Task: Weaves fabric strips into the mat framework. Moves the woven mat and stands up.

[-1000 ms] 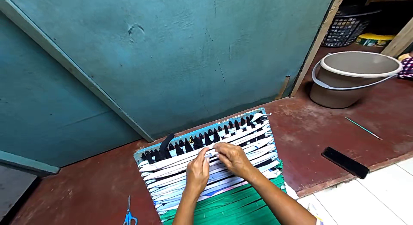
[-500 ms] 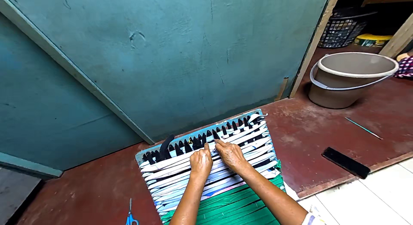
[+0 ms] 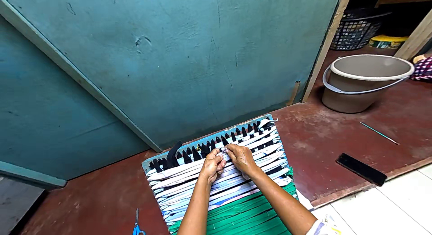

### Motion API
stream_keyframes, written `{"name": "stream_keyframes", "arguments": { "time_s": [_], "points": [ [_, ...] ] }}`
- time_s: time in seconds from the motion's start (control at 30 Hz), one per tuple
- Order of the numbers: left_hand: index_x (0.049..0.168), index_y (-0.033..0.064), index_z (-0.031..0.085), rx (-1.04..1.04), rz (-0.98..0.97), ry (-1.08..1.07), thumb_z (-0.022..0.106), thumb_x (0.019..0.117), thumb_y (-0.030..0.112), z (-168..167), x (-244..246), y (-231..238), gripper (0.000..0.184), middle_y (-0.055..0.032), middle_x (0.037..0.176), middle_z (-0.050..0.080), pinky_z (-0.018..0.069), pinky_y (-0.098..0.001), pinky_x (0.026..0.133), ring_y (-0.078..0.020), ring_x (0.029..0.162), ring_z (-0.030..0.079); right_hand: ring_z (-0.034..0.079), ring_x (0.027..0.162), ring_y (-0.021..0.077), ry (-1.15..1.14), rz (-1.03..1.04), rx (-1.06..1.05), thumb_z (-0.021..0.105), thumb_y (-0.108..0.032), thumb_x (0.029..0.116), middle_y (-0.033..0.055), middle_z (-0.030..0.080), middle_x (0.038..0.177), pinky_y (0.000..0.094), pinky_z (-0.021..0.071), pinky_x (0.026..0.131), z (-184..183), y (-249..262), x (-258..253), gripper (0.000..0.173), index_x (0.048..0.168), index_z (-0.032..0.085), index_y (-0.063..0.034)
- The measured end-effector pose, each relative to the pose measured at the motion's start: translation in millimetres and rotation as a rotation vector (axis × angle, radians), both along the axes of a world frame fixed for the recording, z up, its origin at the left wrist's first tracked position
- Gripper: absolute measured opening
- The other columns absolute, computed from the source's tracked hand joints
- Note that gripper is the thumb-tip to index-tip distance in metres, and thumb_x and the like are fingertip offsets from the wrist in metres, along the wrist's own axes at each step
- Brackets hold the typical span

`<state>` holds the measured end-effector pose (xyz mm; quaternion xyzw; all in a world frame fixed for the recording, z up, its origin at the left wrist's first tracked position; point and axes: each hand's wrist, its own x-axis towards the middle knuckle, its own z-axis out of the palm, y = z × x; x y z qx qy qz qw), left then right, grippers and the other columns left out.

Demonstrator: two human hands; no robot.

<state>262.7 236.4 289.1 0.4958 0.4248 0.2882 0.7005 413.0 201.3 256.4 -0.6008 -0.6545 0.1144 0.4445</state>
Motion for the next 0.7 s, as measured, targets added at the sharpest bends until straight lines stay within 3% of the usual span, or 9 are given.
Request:
{"name": "stream_keyframes", "arguments": {
  "time_s": [0.1, 0.2, 0.27, 0.37, 0.43, 0.47, 0.57, 0.63, 0.7],
  "points": [
    [0.113, 0.0061, 0.049, -0.009, 0.018, -0.106, 0.031, 0.1056, 0.0, -3, -1, -2, 0.02, 0.0043, 0.059, 0.046, 0.0336, -0.0141, 0.04, -0.0005, 0.042, 0.039, 0.073, 0.092, 0.0382, -0.083, -0.054, -0.106, 0.052, -0.014, 0.1021, 0.0187, 0.076, 0.101, 0.0581, 0.0545, 0.079, 10, 3, -5, 0.027, 0.106, 0.075, -0.0003],
    [0.113, 0.0054, 0.052, 0.014, 0.014, -0.169, 0.033, 0.1042, 0.0, -6, -2, -5, 0.022, 0.0043, 0.059, 0.048, 0.035, -0.0142, 0.04, -0.0004, 0.042, 0.041, 0.072, 0.098, 0.0397, -0.246, -0.093, -0.279, 0.05, -0.01, 0.1022, 0.0193, 0.074, 0.108, 0.0578, 0.0537, 0.082, 18, 11, -14, 0.027, 0.108, 0.074, 0.0004],
    [0.122, 0.0011, 0.052, 0.105, -0.005, -0.087, 0.034, 0.1019, -0.001, -6, -5, -7, 0.027, 0.0039, 0.059, 0.05, 0.0351, -0.0153, 0.042, -0.0009, 0.044, 0.041, 0.071, 0.101, 0.0399, -0.284, -0.107, -0.375, 0.05, -0.006, 0.0996, 0.02, 0.074, 0.109, 0.0577, 0.0529, 0.084, 24, 16, -19, 0.025, 0.108, 0.072, 0.0012],
    [0.14, -0.0068, 0.05, 0.394, -0.063, 0.248, 0.036, 0.1037, -0.001, 0, -10, -7, 0.04, 0.0015, 0.063, 0.054, 0.04, -0.0192, 0.05, -0.0033, 0.049, 0.045, 0.068, 0.112, 0.039, -0.182, -0.064, -0.527, 0.047, -0.012, 0.1035, 0.0209, 0.073, 0.114, 0.0571, 0.0492, 0.094, 37, 18, -17, 0.028, 0.115, 0.071, -0.0011],
    [0.143, -0.0061, 0.052, 0.661, -0.095, 0.541, 0.037, 0.1039, -0.001, 2, -13, -8, 0.043, -0.0051, 0.071, 0.061, 0.048, -0.027, 0.062, -0.0108, 0.057, 0.053, 0.067, 0.109, 0.0387, -0.047, 0.011, -0.525, 0.049, -0.014, 0.1045, 0.022, 0.072, 0.107, 0.0572, 0.0481, 0.094, 37, 20, -10, 0.027, 0.111, 0.071, 0.0],
    [0.143, -0.0048, 0.054, 0.771, -0.089, 0.655, 0.038, 0.1028, -0.001, 1, -13, -9, 0.043, -0.0113, 0.076, 0.066, 0.0521, -0.0354, 0.07, -0.0189, 0.063, 0.059, 0.067, 0.103, 0.0373, 0.025, 0.057, -0.495, 0.05, -0.013, 0.1035, 0.0215, 0.071, 0.101, 0.0564, 0.0481, 0.091, 33, 23, -6, 0.026, 0.106, 0.071, 0.0014],
    [0.143, -0.0012, 0.058, 0.902, -0.012, 0.829, 0.042, 0.1014, 0.0, -3, -9, -13, 0.044, -0.0245, 0.093, 0.073, 0.054, -0.0554, 0.083, -0.0405, 0.082, 0.071, 0.064, 0.09, 0.0275, 0.195, 0.201, -0.432, 0.053, -0.008, 0.1014, 0.0177, 0.068, 0.092, 0.0479, 0.0485, 0.086, 22, 28, 6, 0.022, 0.1, 0.071, 0.0044],
    [0.145, 0.0007, 0.056, 0.871, -0.003, 0.894, 0.042, 0.1044, 0.004, 3, -5, -13, 0.043, -0.0261, 0.11, 0.073, 0.052, -0.0593, 0.091, -0.0456, 0.099, 0.071, 0.061, 0.085, 0.02, 0.258, 0.278, -0.401, 0.053, -0.006, 0.1015, 0.0149, 0.067, 0.089, 0.0403, 0.0478, 0.083, 19, 28, 10, 0.021, 0.099, 0.07, 0.0054],
    [0.141, 0.0002, 0.059, 0.815, -0.009, 0.872, 0.041, 0.106, 0.006, 8, -2, -8, 0.04, -0.0241, 0.114, 0.073, 0.0518, -0.0565, 0.093, -0.0415, 0.1, 0.071, 0.059, 0.082, 0.0155, 0.284, 0.321, -0.383, 0.053, -0.005, 0.1016, 0.013, 0.066, 0.088, 0.0357, 0.0475, 0.081, 18, 27, 12, 0.021, 0.099, 0.07, 0.0058]
  ]
}}
